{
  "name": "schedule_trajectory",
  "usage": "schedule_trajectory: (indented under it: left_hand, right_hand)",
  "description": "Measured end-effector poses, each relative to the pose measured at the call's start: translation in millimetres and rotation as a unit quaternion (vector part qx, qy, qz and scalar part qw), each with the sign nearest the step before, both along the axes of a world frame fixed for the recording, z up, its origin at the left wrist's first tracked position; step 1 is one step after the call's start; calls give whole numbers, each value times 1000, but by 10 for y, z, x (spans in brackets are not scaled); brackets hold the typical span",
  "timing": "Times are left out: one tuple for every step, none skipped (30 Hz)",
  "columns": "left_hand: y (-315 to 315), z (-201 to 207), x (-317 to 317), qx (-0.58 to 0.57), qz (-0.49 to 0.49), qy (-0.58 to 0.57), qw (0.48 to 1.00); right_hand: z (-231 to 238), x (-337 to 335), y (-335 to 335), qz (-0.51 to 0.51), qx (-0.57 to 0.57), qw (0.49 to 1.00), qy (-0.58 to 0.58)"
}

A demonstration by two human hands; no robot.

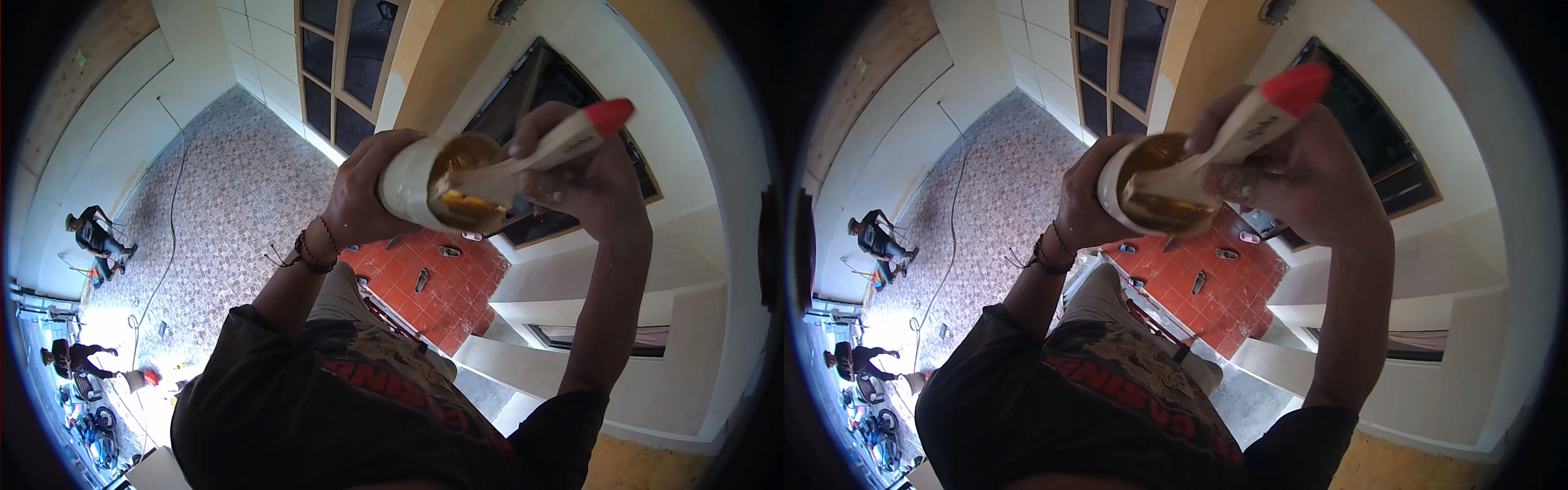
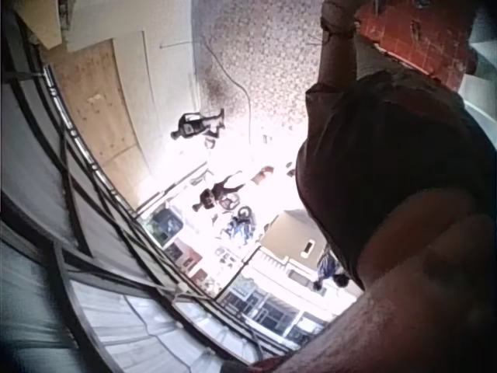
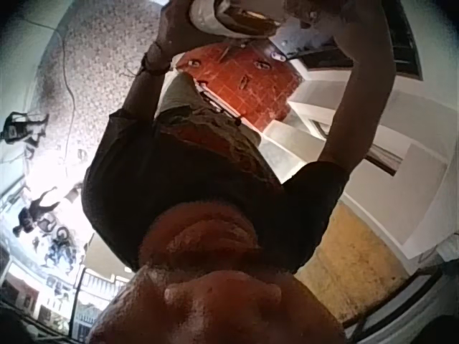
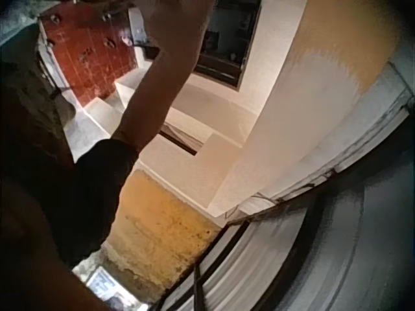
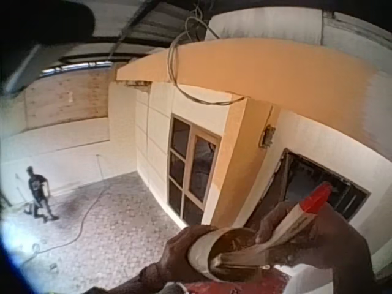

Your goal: Painting the upper beam or frame of a doorway with white paint using a brush.

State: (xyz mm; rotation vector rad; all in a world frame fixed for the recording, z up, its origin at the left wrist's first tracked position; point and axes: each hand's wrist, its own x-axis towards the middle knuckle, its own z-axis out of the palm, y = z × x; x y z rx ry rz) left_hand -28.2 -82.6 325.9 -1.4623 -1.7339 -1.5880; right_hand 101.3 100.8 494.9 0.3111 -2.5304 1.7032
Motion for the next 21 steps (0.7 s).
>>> schedule_trajectory:
  left_hand:
    - [2, 17, -1, -5, -12, -40, 999]
    - [-1, 27, 0, -10, -24, -81, 996]
    - [-7, 16, -2, -9, -23, -80, 997]
    - [13, 10, -21, -7, -32, -77, 997]
    - [12, 7, -52, -5, -37, -74, 997]
    - [-4, 12, -77, -2, -37, -71, 997]
    - [0, 17, -104, -8, -39, -69, 997]
    - [-3, 20, -129, -14, -39, -67, 997]
    - [-4, 16, -155, -10, -39, -64, 997]
    - [20, 11, -173, -20, -52, -81, 995]
    - [-2, -3, -187, -32, -59, -98, 993]
    - [-36, 3, -196, -28, -59, -93, 994]
    - [-3, 48, -166, -43, -68, -130, 988]
    - [-18, 30, -149, -60, -72, -165, 982]
    - [-10, -35, -148, -61, -76, -168, 981]
    - [-40, -121, -147, -70, -77, -175, 979]
    - [22, -229, -149, -53, -100, -209, 971]
    - [22, -265, -207, -47, -95, -193, 975]
    - [2, -328, -214, -58, -93, -201, 973]
    - [-26, -390, -211, -76, -92, -213, 970]
    - [-47, -368, -186, -80, -98, -221, 967]
  right_hand:
    - [-13, 39, 13, -1, 3, 1000, 4]
    - [-41, 83, 26, -33, -10, 998, 49]
    - [-82, 119, 39, -64, -23, 993, 93]
    - [-114, 159, 65, -68, -20, 993, 97]
    - [-169, 165, 91, -104, -56, 985, 124]
    - [-239, 158, 110, -138, -94, 974, 151]
    - [-327, 153, 141, -140, -90, 974, 155]
    - [-425, 134, 175, -154, -146, 965, 157]
    - [-524, 106, 211, -167, -201, 952, 157]
    - [-613, 116, 266, -158, -234, 945, 167]
    - [-677, 92, 247, -156, -232, 945, 171]
    - [-720, 60, 195, -174, -305, 918, 183]
    - [-727, 123, 176, -199, -368, 885, 203]
    - [-888, 151, 198, -223, -414, 862, 188]
    - [-1027, 185, 271, -242, -455, 837, 183]
    - [-1231, 189, 305, -218, -522, 810, 156]
    - [-1426, 201, 361, -200, -579, 779, 133]
    - [-1483, 171, 345, -206, -608, 757, 120]
    - [-1560, 193, 321, -213, -638, 733, 101]
    - [-1549, 253, 317, -209, -630, 738, 118]
    - [-1463, 341, 281, -191, -641, 729, 146]
